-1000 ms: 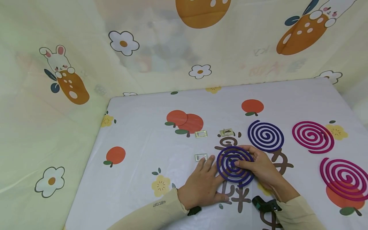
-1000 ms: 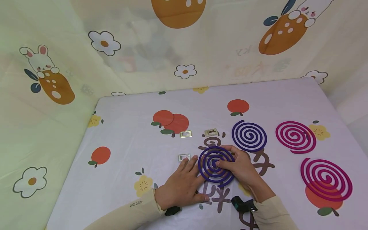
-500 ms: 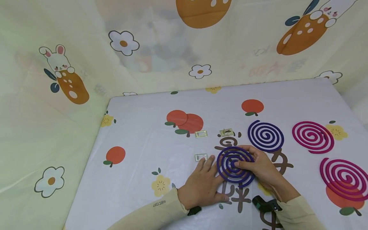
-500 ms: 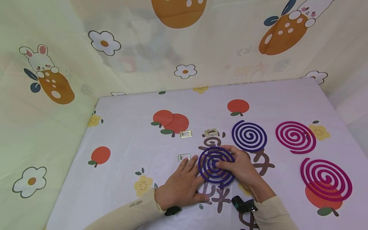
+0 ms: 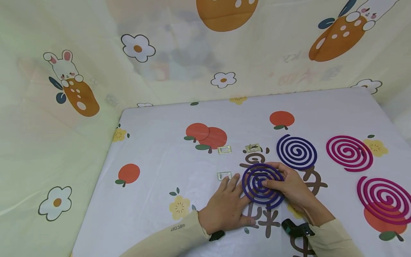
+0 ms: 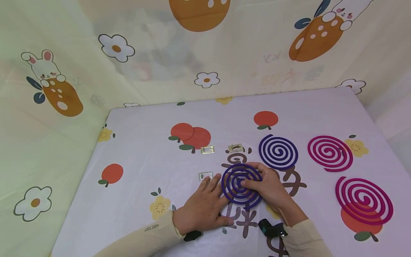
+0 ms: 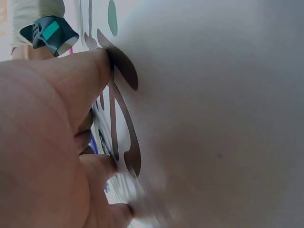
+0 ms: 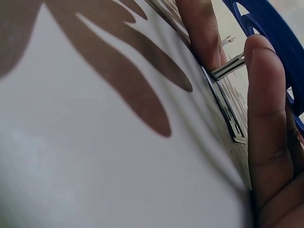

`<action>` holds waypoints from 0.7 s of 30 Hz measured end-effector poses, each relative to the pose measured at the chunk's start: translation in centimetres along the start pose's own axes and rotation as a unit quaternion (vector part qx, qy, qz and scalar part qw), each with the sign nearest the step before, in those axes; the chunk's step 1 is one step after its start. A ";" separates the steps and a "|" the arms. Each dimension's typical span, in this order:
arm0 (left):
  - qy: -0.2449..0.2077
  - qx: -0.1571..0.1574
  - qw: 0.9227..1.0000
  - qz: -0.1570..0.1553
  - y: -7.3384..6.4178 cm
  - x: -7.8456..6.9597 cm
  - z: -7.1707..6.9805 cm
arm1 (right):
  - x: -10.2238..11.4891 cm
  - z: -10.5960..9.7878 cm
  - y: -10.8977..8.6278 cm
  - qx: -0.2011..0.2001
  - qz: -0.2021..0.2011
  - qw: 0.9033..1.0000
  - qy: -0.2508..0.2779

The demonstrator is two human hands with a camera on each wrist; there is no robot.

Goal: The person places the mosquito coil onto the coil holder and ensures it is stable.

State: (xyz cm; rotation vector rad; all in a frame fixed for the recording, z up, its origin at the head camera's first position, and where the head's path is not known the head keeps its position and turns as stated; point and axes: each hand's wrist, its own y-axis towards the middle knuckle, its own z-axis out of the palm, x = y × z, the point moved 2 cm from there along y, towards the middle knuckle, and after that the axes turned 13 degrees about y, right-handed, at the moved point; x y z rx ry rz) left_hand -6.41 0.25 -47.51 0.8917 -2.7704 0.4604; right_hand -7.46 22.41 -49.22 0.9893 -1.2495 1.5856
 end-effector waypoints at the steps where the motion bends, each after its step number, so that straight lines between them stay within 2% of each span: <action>1: 0.001 -0.001 1.000 0.000 0.0 0.0 0.0 | 0.0 0.0 0.0 -0.001 0.000 1.000 0.000; 8: 0.007 0.000 1.000 0.005 0.0 0.2 -0.1 | 0.1 0.1 0.0 -0.007 0.002 1.000 -0.003; 14: 0.015 -0.011 1.000 0.006 -0.2 0.4 -0.2 | 0.0 0.1 0.0 -0.010 0.005 1.000 0.003; 21: 0.019 -0.020 1.000 0.005 -0.2 0.5 -0.2 | 0.0 0.4 -0.2 -0.032 0.007 0.999 0.001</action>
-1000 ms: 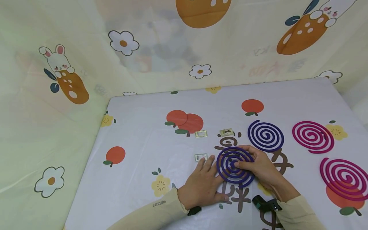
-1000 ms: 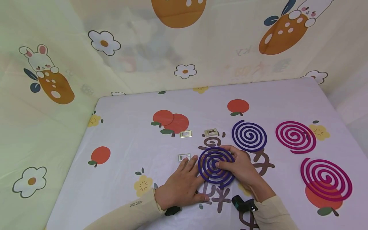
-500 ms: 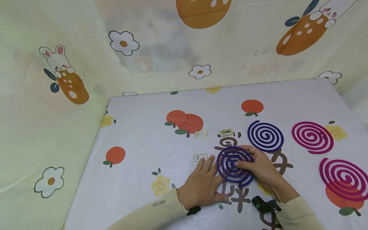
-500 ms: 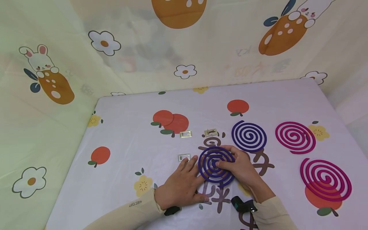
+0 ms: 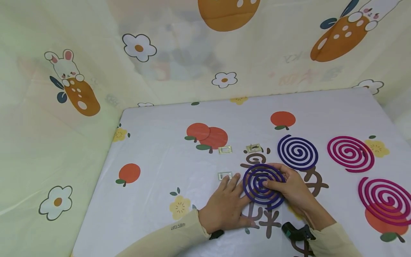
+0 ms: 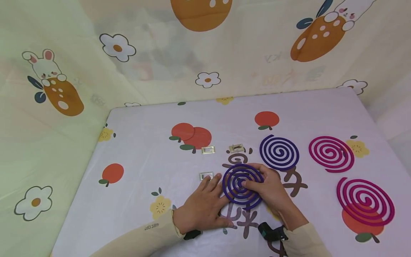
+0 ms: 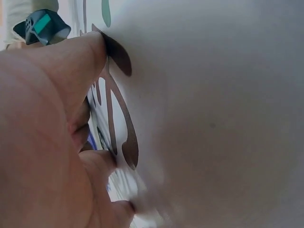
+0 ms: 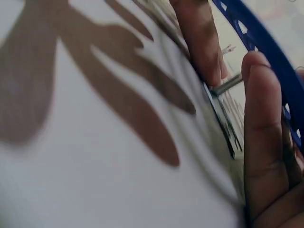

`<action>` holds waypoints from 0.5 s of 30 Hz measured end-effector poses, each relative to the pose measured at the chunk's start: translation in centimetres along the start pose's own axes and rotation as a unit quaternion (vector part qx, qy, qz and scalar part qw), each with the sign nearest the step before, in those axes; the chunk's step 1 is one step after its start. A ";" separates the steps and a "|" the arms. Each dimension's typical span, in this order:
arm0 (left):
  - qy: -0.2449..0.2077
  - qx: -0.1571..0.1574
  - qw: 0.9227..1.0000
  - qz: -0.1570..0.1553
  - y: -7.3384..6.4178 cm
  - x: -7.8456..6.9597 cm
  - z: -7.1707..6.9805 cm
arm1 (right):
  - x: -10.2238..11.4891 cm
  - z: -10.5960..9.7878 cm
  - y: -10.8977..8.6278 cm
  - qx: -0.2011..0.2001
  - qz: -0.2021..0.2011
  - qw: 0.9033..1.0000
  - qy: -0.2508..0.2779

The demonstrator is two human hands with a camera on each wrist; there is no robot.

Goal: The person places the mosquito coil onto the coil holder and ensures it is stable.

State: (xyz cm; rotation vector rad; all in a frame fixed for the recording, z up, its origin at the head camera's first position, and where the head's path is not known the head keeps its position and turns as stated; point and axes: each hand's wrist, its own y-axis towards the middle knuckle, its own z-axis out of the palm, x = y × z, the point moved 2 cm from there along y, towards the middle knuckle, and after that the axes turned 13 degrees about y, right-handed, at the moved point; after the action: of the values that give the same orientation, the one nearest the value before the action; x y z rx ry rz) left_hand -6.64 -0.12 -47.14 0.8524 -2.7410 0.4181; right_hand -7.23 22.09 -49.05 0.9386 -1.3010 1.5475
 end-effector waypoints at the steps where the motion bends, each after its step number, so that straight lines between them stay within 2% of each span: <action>1: 0.002 -0.002 1.000 0.000 0.0 0.0 0.0 | 0.0 0.1 -0.1 -0.003 0.000 1.000 0.002; 7: 0.014 -0.016 1.000 0.000 0.0 0.0 0.1 | 0.0 0.6 -0.5 -0.023 -0.001 1.000 0.018; 15: 0.005 0.002 1.000 0.003 0.1 -0.1 0.0 | 0.0 0.7 -0.7 -0.037 0.005 0.999 0.005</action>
State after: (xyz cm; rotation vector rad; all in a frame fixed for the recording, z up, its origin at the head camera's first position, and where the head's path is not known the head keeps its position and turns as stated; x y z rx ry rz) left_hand -6.63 -0.01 -47.20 0.8408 -2.7349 0.4288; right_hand -6.56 21.40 -48.69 0.8783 -1.3489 1.4986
